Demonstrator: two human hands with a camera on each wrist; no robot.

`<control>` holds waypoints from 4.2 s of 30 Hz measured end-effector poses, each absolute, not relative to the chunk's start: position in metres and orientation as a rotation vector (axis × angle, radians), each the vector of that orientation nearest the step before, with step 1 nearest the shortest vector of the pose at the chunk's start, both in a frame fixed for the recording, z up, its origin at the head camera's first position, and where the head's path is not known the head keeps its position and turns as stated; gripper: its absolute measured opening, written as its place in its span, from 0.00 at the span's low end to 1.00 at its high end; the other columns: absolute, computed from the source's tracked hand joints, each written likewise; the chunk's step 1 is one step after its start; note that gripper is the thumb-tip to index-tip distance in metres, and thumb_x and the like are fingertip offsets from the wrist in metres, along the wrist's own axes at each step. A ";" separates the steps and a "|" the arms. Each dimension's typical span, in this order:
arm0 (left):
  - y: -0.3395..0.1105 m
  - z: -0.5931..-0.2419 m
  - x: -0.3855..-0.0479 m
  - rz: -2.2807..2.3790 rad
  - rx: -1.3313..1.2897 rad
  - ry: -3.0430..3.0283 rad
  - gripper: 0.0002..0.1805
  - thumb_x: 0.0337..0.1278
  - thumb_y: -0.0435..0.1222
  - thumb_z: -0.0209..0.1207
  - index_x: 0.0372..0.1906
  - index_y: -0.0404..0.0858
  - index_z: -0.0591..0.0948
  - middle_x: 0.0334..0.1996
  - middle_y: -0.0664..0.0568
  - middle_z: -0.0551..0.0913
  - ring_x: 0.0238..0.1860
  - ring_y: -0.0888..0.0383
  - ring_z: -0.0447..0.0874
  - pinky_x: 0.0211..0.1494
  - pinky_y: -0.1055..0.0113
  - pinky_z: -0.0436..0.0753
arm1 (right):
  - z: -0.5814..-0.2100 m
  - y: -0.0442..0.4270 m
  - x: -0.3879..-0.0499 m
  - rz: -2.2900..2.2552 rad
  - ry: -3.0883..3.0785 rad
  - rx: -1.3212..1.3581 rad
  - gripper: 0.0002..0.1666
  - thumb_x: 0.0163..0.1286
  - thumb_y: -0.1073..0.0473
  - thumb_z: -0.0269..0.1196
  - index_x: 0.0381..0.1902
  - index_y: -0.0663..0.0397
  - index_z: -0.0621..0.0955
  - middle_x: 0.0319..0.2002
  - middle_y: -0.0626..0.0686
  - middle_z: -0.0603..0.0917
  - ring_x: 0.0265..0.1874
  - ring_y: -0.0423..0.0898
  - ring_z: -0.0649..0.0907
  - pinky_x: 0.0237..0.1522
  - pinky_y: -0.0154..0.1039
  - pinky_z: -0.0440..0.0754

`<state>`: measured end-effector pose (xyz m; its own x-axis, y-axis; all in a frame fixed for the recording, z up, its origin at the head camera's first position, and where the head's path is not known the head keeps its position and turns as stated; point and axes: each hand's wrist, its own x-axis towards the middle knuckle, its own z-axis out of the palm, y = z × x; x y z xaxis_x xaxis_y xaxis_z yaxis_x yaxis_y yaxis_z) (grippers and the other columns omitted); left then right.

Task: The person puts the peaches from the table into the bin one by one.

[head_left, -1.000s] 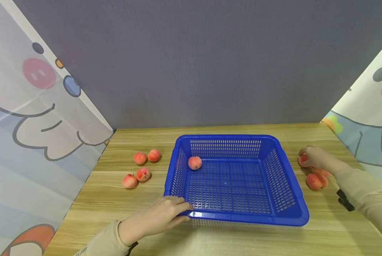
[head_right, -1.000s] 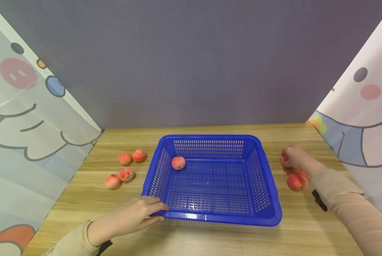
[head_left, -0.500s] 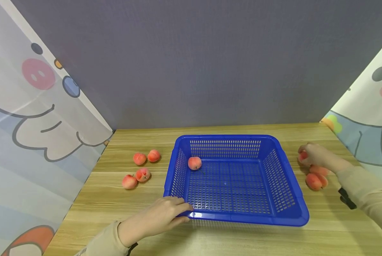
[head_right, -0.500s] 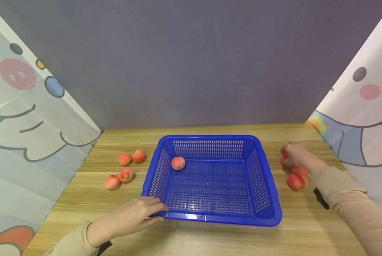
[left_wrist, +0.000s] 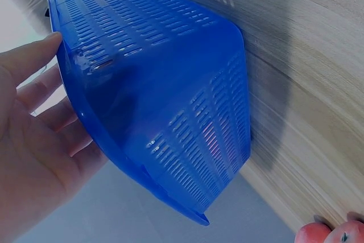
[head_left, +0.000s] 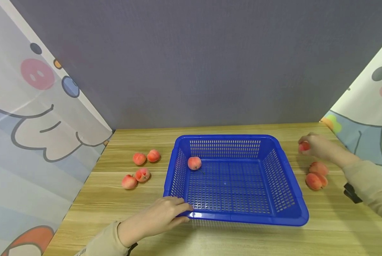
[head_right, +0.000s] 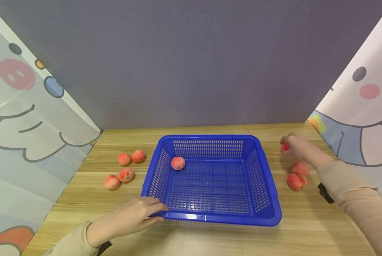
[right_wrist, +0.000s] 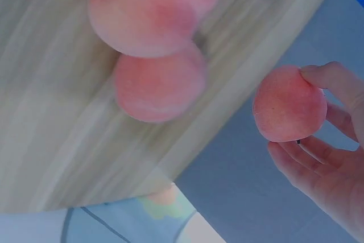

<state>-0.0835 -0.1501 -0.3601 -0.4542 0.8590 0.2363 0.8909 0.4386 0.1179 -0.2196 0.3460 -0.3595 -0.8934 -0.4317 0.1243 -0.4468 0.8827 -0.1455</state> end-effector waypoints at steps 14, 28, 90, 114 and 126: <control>-0.149 -0.360 -0.083 -0.343 -1.557 -2.542 0.09 0.49 0.40 0.59 0.37 0.44 0.77 0.26 0.60 0.75 0.27 0.67 0.74 0.31 0.74 0.73 | -0.335 0.337 -0.217 0.161 -2.711 0.827 0.16 0.33 0.68 0.69 0.25 0.65 0.78 0.24 0.59 0.76 0.22 0.53 0.76 0.23 0.46 0.73; -0.149 -0.359 -0.084 -0.369 -1.559 -2.555 0.09 0.49 0.40 0.59 0.37 0.44 0.77 0.26 0.60 0.75 0.27 0.68 0.74 0.31 0.75 0.73 | -0.304 0.305 -0.208 0.118 -2.643 0.940 0.15 0.34 0.69 0.69 0.25 0.60 0.78 0.24 0.53 0.73 0.20 0.45 0.72 0.19 0.38 0.70; -0.149 -0.360 -0.083 -0.339 -1.556 -2.527 0.09 0.48 0.39 0.61 0.37 0.44 0.77 0.25 0.61 0.74 0.26 0.68 0.74 0.30 0.74 0.73 | -0.319 0.108 -0.206 0.265 -2.585 1.449 0.14 0.43 0.65 0.66 0.32 0.57 0.79 0.34 0.54 0.75 0.35 0.49 0.76 0.35 0.37 0.76; -0.150 -0.360 -0.083 -0.347 -1.558 -2.539 0.09 0.49 0.40 0.59 0.37 0.45 0.77 0.26 0.61 0.74 0.27 0.68 0.74 0.31 0.75 0.73 | -0.345 0.063 -0.194 0.228 -2.624 1.560 0.14 0.47 0.61 0.67 0.34 0.54 0.78 0.34 0.52 0.75 0.33 0.45 0.75 0.37 0.34 0.74; -0.151 -0.361 -0.083 -0.330 -1.551 -2.534 0.09 0.51 0.41 0.58 0.37 0.45 0.77 0.26 0.62 0.74 0.28 0.68 0.74 0.31 0.75 0.73 | -0.361 0.049 -0.187 0.158 -2.581 1.651 0.14 0.48 0.60 0.67 0.35 0.53 0.79 0.38 0.52 0.75 0.37 0.44 0.75 0.41 0.32 0.74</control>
<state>-0.0826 -0.1514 -0.3609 -0.4533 0.8578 0.2423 0.8913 0.4406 0.1073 -0.1873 0.0494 -0.3605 -0.4190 -0.9004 0.1171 -0.9080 0.4164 -0.0474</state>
